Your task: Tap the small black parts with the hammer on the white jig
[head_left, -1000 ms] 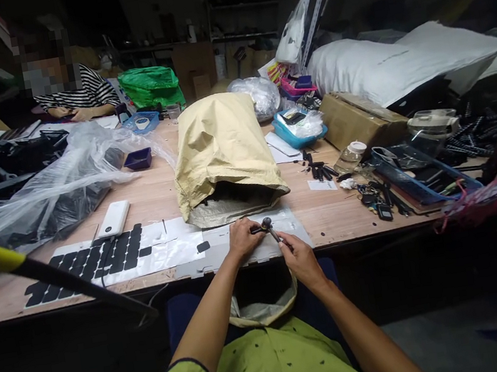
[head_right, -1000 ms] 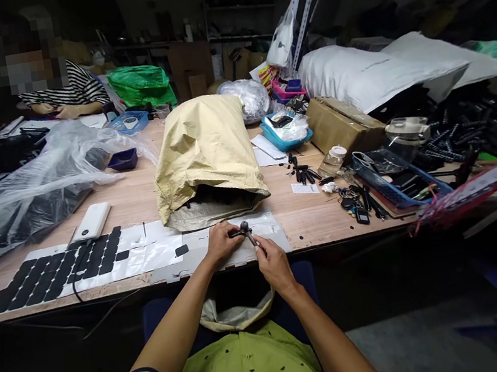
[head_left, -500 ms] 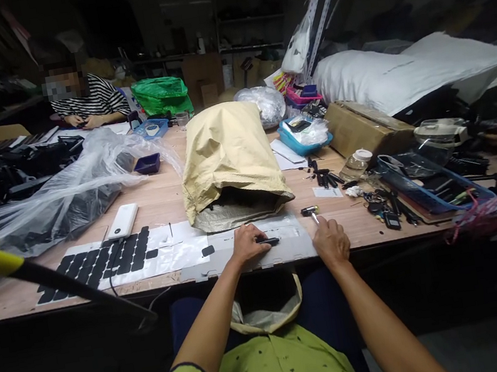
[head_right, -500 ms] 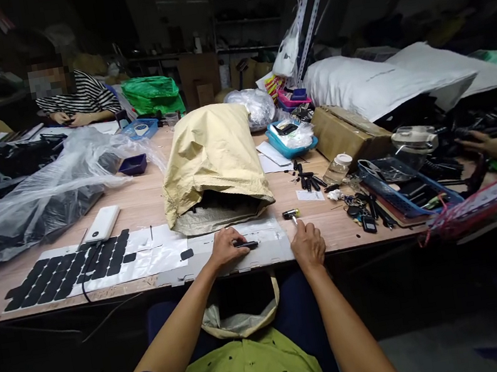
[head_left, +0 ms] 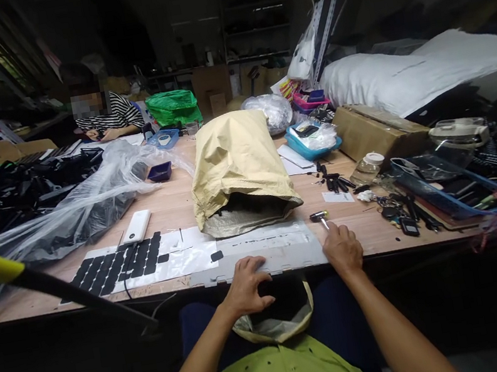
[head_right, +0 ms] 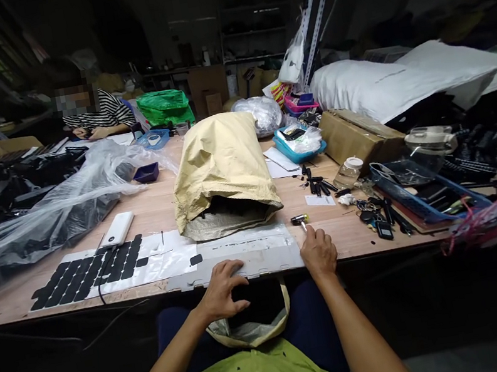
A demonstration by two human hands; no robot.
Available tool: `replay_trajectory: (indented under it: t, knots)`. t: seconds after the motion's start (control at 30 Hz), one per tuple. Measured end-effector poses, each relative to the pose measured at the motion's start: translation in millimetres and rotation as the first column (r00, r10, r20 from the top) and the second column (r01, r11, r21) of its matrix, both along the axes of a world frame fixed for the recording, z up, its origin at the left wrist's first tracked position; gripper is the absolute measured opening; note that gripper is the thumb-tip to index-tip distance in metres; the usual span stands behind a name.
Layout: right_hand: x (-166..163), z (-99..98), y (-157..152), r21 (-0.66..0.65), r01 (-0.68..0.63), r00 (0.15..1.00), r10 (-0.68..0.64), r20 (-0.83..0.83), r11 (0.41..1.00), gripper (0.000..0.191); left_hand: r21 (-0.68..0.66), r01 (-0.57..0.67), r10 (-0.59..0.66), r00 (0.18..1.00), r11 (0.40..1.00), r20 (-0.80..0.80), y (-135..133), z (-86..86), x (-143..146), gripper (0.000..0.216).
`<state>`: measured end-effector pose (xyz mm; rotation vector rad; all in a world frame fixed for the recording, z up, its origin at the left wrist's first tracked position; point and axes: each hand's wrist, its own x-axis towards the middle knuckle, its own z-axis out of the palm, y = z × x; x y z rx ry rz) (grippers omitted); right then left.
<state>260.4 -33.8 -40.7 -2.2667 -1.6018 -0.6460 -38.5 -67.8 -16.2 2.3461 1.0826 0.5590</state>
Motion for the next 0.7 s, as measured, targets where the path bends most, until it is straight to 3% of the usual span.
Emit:
replay_trajectory:
  t: [0.07,0.17,0.27,0.37,0.53,0.7]
  knots:
    - [0,-1.4,0,0.010,-0.001,1.000,0.001,0.003,1.000,0.029,0.015,-0.067,0.066,0.995,0.998,0.078,21,3.0,5,0.030]
    - [1,-4.1,0,0.027,-0.016,1.000,0.016,0.000,1.000,0.028,-0.051,-0.255,0.260,0.945,0.966,0.201,73,12.2,16,0.024]
    - [2,-7.2,0,0.050,-0.039,0.999,0.038,0.014,0.998,0.027,-0.224,-0.449,0.491,0.850,0.865,0.192,130,24.9,24,0.029]
    - [3,-9.8,-1,0.074,-0.055,0.998,0.052,0.046,0.996,0.027,-0.282,-0.590,0.639,0.758,0.757,0.131,174,37.1,25,0.030]
    - [3,-10.4,-4,0.088,-0.073,0.996,0.068,0.057,0.993,0.028,-0.216,-0.714,0.741,0.667,0.666,0.076,215,58.0,-1,0.030]
    - [0,-7.6,-9,0.067,-0.074,0.996,0.071,0.051,0.995,0.030,-0.054,-0.790,0.792,0.609,0.611,0.050,246,80.2,-37,0.028]
